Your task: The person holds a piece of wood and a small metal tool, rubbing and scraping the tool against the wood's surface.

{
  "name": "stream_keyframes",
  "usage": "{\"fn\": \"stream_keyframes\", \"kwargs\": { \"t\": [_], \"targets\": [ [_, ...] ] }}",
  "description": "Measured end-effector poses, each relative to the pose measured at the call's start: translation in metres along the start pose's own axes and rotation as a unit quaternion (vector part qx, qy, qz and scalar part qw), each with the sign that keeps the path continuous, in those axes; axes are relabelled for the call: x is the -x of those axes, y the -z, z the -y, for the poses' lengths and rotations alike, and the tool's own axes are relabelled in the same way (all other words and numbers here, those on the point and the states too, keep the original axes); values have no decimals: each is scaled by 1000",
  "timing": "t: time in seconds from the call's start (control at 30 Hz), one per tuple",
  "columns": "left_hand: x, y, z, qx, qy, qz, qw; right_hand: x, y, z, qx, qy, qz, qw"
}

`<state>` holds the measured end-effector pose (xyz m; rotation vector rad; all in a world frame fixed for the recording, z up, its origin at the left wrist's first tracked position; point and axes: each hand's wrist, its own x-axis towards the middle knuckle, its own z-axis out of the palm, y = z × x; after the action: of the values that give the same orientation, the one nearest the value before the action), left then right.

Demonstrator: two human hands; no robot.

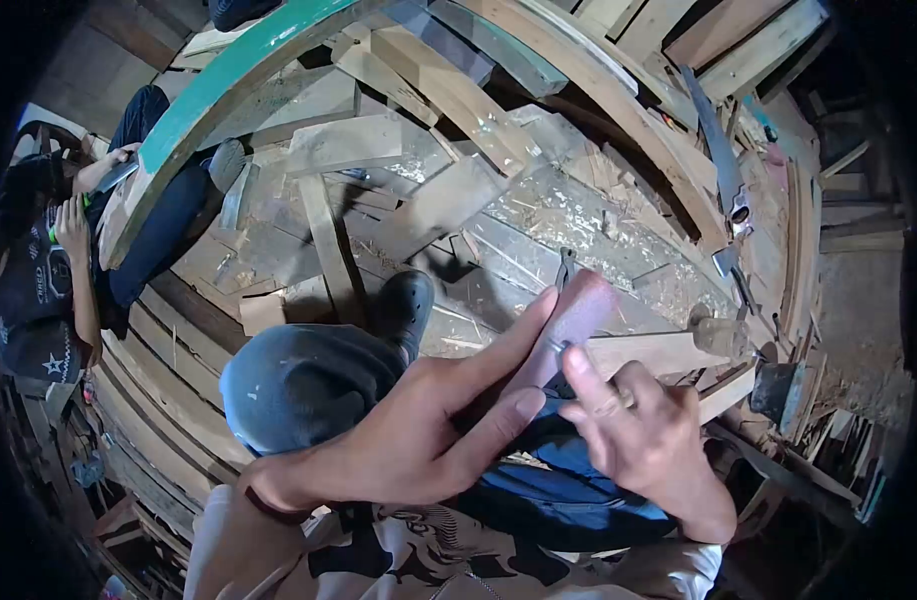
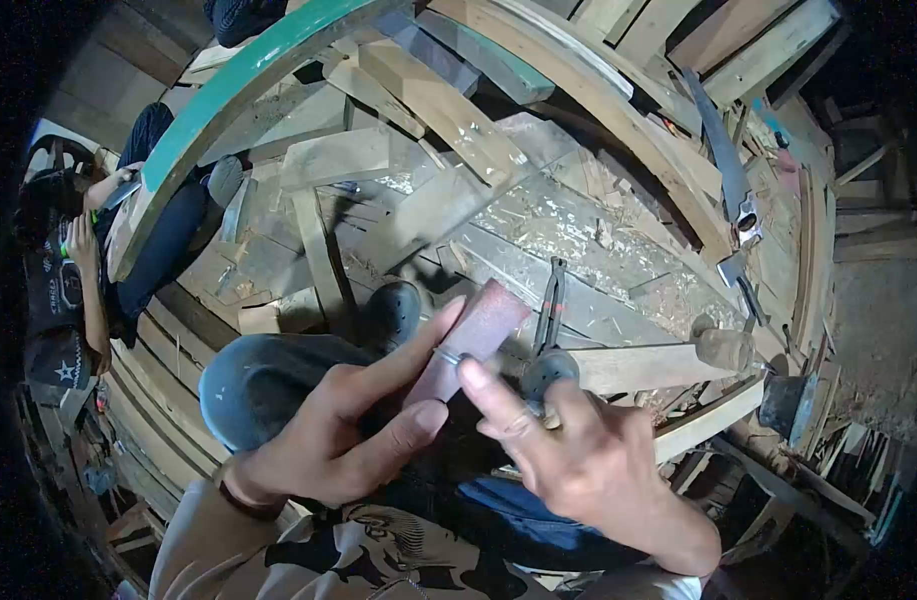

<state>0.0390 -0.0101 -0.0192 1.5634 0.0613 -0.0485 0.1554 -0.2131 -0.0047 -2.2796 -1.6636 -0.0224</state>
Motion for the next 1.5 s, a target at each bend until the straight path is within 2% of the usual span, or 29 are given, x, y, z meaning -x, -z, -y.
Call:
{"fn": "stream_keyframes", "kwargs": {
  "t": [0.03, 0.1, 0.13, 0.2, 0.27, 0.3, 0.43, 0.47, 0.53, 0.57, 0.6, 0.67, 0.73, 0.8, 0.87, 0.93, 0.97, 1.0, 1.07, 1.13, 1.17, 1.2, 1.27, 1.3, 1.33, 1.37, 1.4, 1.43, 1.5],
  "targets": [
    [1, 0, -2, 28, 30, 5, 999, -2, 7, 1, -7, -9, 41, 999],
    [0, 2, -10, 70, 96, 18, 993, -1, 1, -11, 36, -42, 5, 998],
    [3, 1, -11, 72, 96, 18, 993, -4, 3, -11, 58, -55, -26, 996],
    [4, 2, -12, 85, 69, 31, 994, 6, 4, 5, -3, 12, 1, 1000],
    [3, 1, -10, 57, 60, 24, 996, 0, 12, -2, 50, -8, 36, 998],
    [3, -1, -9, 53, 67, 18, 996, 1, 8, -7, 85, -66, 1, 994],
    [5, 1, -8, 16, 33, 16, 999, 9, 13, 9, 39, 19, 25, 999],
    [5, 0, -7, 12, 13, 11, 1000, 10, 16, 2, 30, -27, 73, 997],
    [6, 0, -13, 29, 64, 8, 997, 3, 21, 3, 85, -108, 65, 988],
    [7, 0, -12, 30, 53, 14, 998, 10, 10, -2, 83, -2, 24, 996],
    [6, 2, -12, 27, 40, 20, 999, 12, 9, 9, 34, 14, 36, 999],
    [5, 3, -11, 30, 36, 25, 999, 7, 13, 1, 36, 13, 34, 999],
    [6, 3, -14, 26, 85, 21, 996, 7, 9, -13, 85, -57, -18, 995],
    [7, 2, -11, 25, 49, 22, 998, 10, 10, 9, 13, 21, 38, 999],
    [7, 1, -11, 46, 49, 13, 998, 12, 9, 2, 43, 19, 59, 997],
    [8, 1, -9, 45, 66, 12, 997, 5, 5, -18, 110, 2, -27, 994],
    [8, 2, -9, 34, 49, 16, 998, 3, 9, -2, 79, -30, 12, 996],
    [7, 4, -10, 19, 29, 20, 999, 7, 4, 6, 6, 30, -1, 1000],
    [4, 5, -14, 25, 54, 20, 998, 17, 17, 11, 54, -52, 149, 986],
    [6, 3, -17, 49, 111, 19, 992, 3, 3, -13, 97, -27, -26, 995],
    [8, 2, -10, 29, 82, 19, 996, 8, 6, -2, 120, 4, 26, 992],
    [7, 2, -5, 25, 77, 16, 997, 8, 1, 8, 14, 19, -14, 1000],
    [7, 0, 2, -23, -7, 10, 1000, 8, 6, 4, 35, 40, 28, 998],
    [5, 6, -22, 38, 152, 45, 987, 6, 6, -2, 53, -12, 16, 998],
    [8, 4, -20, 42, 155, 45, 986, 4, 6, -7, 70, -62, 7, 996],
    [10, 3, -16, 37, 137, 45, 989, 9, 6, 3, 119, -42, 13, 992],
    [9, 4, -12, 28, 115, 44, 992, 13, 1, 7, 17, -9, 14, 1000],
    [10, 2, -3, -14, 50, 29, 998, 12, 4, 11, 18, 1, 29, 999],
    [9, 0, -1, -19, 60, 16, 998, 12, 8, 6, 69, -21, 55, 996]
  ]
}}
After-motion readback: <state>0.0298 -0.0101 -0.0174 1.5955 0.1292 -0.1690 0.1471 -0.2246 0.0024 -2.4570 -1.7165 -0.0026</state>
